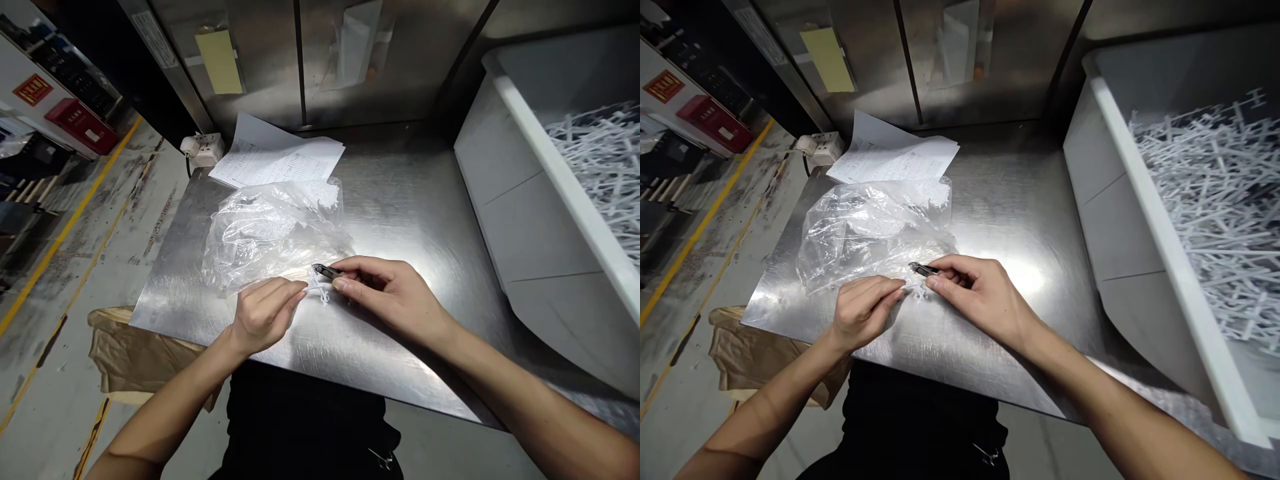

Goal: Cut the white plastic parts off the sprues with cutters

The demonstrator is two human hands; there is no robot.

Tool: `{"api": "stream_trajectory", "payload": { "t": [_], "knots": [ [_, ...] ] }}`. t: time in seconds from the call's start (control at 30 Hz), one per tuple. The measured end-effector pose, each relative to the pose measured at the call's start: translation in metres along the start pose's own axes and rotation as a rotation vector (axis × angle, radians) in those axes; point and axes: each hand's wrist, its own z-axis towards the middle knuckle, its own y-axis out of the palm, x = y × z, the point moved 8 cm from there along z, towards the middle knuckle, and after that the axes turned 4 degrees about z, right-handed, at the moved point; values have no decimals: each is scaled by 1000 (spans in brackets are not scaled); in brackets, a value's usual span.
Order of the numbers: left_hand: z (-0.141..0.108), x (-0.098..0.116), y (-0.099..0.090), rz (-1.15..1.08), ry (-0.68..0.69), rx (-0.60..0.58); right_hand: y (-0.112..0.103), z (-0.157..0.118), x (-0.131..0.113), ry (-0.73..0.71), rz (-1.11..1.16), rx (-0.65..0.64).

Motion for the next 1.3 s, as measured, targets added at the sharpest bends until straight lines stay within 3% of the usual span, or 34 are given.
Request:
{"api": "stream_trajectory", "payload": {
  "t": [1.3],
  "knots": [
    [-4,-1,2,-1,6,6,7,2,0,-9,-47,21]
  ]
}}
